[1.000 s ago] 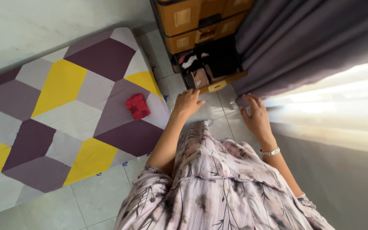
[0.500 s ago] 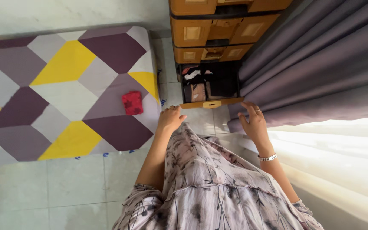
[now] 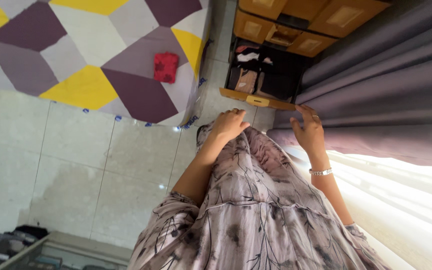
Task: The person organizes clothes in a drawer by hand, taking items from the drawer, placing them on a bed, and then rearranging and tucking them back into the drawer.
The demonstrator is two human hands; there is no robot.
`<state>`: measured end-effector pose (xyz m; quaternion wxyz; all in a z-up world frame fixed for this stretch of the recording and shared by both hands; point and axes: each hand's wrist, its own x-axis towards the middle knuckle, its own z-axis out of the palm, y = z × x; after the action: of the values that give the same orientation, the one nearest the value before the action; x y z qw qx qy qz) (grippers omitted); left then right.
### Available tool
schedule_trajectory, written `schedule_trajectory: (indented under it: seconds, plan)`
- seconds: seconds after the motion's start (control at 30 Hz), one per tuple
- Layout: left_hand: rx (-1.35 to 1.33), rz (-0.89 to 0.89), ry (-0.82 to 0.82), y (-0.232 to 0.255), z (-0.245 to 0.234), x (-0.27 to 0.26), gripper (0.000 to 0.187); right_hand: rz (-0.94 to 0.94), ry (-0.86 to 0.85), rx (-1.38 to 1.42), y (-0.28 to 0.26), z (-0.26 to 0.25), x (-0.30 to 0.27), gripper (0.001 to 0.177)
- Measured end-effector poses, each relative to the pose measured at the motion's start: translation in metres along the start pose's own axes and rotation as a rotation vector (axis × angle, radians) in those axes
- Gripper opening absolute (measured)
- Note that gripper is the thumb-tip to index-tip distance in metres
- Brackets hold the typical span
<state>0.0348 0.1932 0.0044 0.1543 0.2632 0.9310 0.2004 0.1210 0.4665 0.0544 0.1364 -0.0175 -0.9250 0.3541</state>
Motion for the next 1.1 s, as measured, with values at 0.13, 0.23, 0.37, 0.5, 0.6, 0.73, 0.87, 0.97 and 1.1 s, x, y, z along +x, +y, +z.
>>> schedule_trajectory:
  seconds: [0.13,0.23,0.37,0.5,0.6,0.73,0.87,0.97,1.1]
  plan:
    - [0.048,-0.070,-0.024,-0.026,0.007,-0.014,0.044,-0.008,-0.024,0.019,-0.005,0.008,0.007,0.039]
    - [0.027,-0.082,0.029,-0.041,0.012,-0.019,0.044,0.041,-0.047,0.020,-0.007,0.013,0.012,0.040]
    - [0.057,-0.097,-0.118,-0.054,0.016,-0.009,0.043,0.077,-0.033,-0.001,-0.002,0.027,0.013,0.039]
    - [0.048,-0.047,-0.241,-0.064,0.033,0.010,0.041,0.161,-0.060,-0.002,0.006,0.056,0.004,0.039]
    - [0.051,0.064,-0.301,-0.084,0.052,0.036,0.043,0.186,-0.029,-0.030,0.012,0.100,-0.003,0.042]
    - [0.110,0.073,-0.314,-0.131,0.089,0.069,0.042,0.168,-0.057,-0.064,0.052,0.181,0.004,0.046]
    - [0.153,0.109,-0.181,-0.195,0.161,0.117,0.050,0.121,-0.016,-0.176,0.143,0.284,0.028,0.055]
    - [0.233,0.124,-0.095,-0.231,0.228,0.149,0.056,0.151,0.014,-0.239,0.225,0.360,0.038,0.060]
    - [0.170,0.210,0.143,-0.257,0.285,0.217,0.057,0.181,0.029,-0.309,0.304,0.434,0.059,0.067]
